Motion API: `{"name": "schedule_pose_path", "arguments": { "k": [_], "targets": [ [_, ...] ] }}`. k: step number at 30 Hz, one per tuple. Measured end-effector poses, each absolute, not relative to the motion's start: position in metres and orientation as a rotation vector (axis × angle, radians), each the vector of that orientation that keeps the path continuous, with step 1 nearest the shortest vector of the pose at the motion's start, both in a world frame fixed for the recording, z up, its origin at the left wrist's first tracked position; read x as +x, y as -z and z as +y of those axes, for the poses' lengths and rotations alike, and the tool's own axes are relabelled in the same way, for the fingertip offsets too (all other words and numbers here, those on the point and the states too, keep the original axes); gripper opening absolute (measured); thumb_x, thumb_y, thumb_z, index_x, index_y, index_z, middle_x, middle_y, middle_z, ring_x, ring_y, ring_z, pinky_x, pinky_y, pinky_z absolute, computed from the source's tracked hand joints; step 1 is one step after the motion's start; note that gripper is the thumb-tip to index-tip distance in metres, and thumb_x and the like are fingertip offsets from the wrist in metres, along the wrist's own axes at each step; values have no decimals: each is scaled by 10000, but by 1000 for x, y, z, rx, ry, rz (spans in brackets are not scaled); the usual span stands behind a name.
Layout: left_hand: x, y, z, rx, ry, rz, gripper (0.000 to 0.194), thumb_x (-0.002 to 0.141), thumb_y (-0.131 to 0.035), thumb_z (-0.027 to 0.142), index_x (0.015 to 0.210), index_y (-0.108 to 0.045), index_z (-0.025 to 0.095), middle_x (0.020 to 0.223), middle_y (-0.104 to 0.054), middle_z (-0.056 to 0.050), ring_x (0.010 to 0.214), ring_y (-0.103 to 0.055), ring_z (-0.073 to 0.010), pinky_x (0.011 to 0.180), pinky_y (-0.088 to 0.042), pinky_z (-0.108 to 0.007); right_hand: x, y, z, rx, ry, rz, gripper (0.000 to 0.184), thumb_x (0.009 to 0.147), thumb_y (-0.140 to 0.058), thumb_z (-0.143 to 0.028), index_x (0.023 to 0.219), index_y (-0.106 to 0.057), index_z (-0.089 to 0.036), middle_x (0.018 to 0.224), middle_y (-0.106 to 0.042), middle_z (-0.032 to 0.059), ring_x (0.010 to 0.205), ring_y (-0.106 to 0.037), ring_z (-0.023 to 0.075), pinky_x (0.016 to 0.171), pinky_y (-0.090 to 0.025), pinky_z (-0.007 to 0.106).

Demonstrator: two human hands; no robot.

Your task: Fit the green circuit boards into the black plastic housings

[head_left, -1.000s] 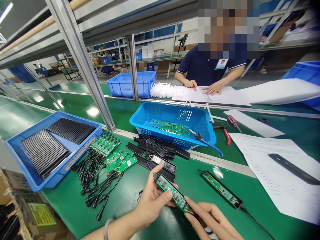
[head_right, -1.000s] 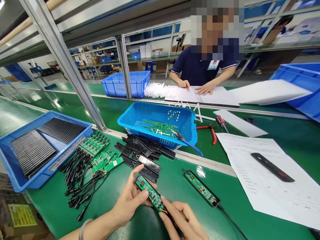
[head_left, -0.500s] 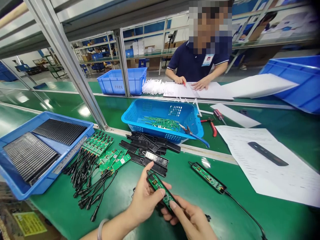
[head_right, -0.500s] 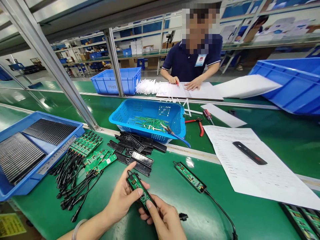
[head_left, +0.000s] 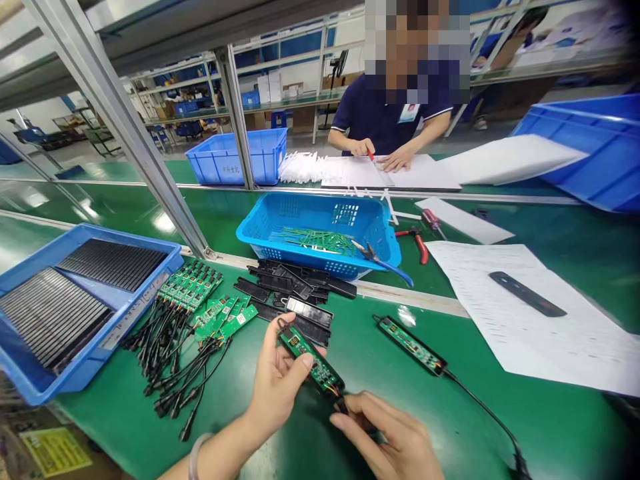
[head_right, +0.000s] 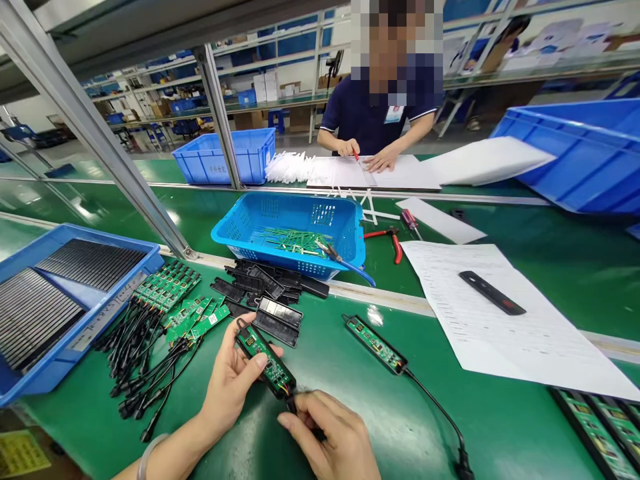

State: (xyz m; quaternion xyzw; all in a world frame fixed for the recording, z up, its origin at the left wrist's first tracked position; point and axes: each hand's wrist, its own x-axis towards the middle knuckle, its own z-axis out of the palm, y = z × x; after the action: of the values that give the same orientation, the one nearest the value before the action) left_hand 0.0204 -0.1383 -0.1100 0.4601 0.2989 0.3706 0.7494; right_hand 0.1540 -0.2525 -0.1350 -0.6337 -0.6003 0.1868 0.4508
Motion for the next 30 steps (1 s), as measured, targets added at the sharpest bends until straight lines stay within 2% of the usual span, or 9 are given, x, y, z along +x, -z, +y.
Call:
{"name": "schedule_pose_path", "arguments": {
  "k": [10, 16, 20, 23, 26, 28, 30],
  "targets": [
    [20, 108, -141, 1045, -819, 655, 592, 845, -672, 309, 1299, -307, 204, 871, -710, -43, 864, -699, -191, 753, -514, -274, 153, 133, -251, -1550, -397, -1471, 129, 944, -560, -293, 843, -607, -228, 709, -637, -28, 587, -598, 116, 575, -442, 202],
    [19, 108, -143, 1059, -811, 653, 584, 846, -677, 310, 1294, -316, 209, 843, -710, -27, 864, -704, -182, 758, -513, -257, 154, 131, -249, -1637, -609, -1430, 326, 925, -562, -395, 650, -537, -223, 555, -496, -62, 499, -498, 110, 486, -401, 189],
    [21, 110, -145, 1058, -812, 661, 544, 845, -679, 302, 1271, -350, 226, 864, -701, -13, 867, -707, -173, 753, -516, -242, 151, 134, -251, -1673, -599, -1345, 358, 901, -583, -434, 623, -513, -219, 552, -480, -63, 499, -468, 110, 494, -385, 201],
    [20, 110, -145, 1049, -813, 654, 532, 843, -680, 296, 1264, -361, 231, 868, -692, -8, 864, -708, -171, 749, -521, -239, 150, 136, -250, -1684, -712, -1281, 365, 874, -605, -456, 610, -518, -220, 538, -474, -63, 495, -456, 113, 491, -377, 208],
    [18, 108, -144, 1061, -808, 639, 538, 842, -680, 300, 1265, -356, 229, 871, -691, -18, 857, -707, -174, 755, -526, -249, 150, 133, -247, -1660, -925, -1192, 243, 866, -595, -449, 789, -605, -219, 575, -511, -61, 521, -483, 123, 504, -387, 213],
    [17, 108, -145, 1085, -797, 626, 535, 845, -676, 300, 1265, -352, 228, 870, -694, -25, 858, -704, -174, 764, -525, -254, 151, 129, -246, -1616, -1054, -1166, 228, 881, -562, -432, 912, -610, -212, 611, -558, -52, 558, -516, 131, 540, -397, 220],
    [15, 108, -146, 1106, -779, 610, 536, 850, -668, 294, 1272, -344, 227, 853, -698, -28, 853, -700, -173, 764, -521, -252, 151, 125, -245, -1592, -1118, -1181, 233, 898, -526, -425, 843, -587, -207, 610, -584, -41, 572, -531, 134, 564, -389, 228]
  ]
}}
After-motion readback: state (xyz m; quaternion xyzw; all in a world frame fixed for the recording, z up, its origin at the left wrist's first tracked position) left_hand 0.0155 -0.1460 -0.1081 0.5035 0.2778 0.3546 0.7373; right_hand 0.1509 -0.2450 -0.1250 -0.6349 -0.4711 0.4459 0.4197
